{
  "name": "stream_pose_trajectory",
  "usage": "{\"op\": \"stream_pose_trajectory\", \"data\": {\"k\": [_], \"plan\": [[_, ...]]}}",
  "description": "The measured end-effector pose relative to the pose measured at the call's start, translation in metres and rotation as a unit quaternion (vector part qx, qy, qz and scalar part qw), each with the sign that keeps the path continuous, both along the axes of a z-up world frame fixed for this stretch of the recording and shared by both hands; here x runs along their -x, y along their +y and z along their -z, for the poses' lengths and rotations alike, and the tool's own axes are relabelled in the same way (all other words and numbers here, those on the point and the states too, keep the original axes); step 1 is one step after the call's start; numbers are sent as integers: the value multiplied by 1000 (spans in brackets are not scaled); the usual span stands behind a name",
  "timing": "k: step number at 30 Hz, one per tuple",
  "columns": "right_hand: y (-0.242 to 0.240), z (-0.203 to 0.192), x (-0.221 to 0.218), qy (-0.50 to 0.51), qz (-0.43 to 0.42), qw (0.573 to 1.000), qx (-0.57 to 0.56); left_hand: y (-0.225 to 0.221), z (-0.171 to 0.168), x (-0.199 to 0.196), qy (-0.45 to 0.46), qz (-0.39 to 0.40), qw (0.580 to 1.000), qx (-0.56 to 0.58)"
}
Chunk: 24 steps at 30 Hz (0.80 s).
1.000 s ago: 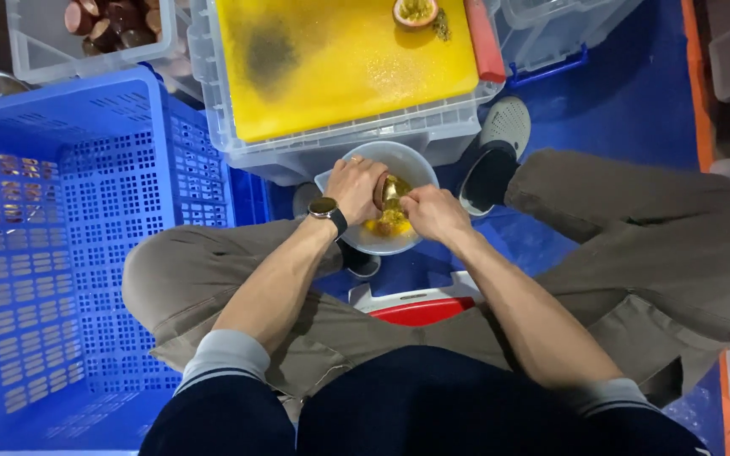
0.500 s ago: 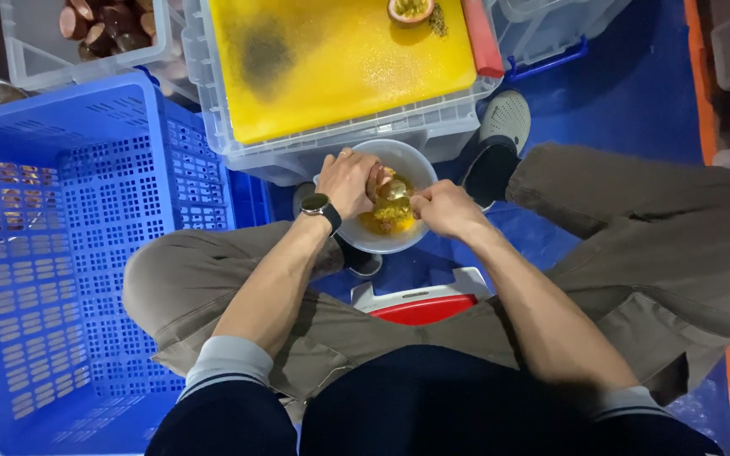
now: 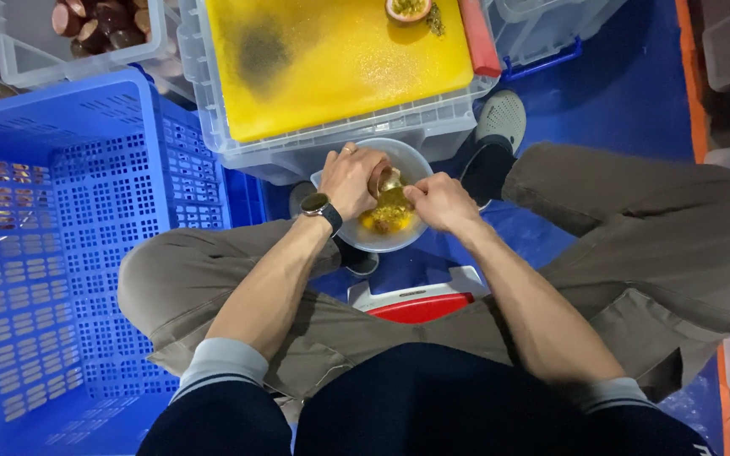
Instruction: Scooping pulp from halved passion fruits into a plastic container using a spoon
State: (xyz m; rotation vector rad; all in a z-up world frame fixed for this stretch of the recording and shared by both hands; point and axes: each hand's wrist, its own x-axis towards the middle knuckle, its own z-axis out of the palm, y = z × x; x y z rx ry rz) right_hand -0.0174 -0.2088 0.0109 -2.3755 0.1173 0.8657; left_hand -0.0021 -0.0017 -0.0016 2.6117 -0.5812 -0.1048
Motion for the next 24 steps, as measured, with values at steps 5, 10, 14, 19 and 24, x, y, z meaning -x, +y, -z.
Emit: {"op": "stream_pose_trajectory", "data": {"k": [5,10,14,19,24], "plan": [[-3,-1,-2,66,93,986,-120,0,14,-3,-70,8,997,-13],[-11,-28,-3,121,146,963,-193,0,22,-5,-68,25,997,-35],[-9,-18,0,34,58,982,-176,4,36,-7,-48,11,998,-40],[0,-13,10,-34,-53,993,-98,6,43,-4,-60,31,996,-66],[5,-10,23,-108,-113,987,35,-5,15,0,-34,34,996,-75]]}}
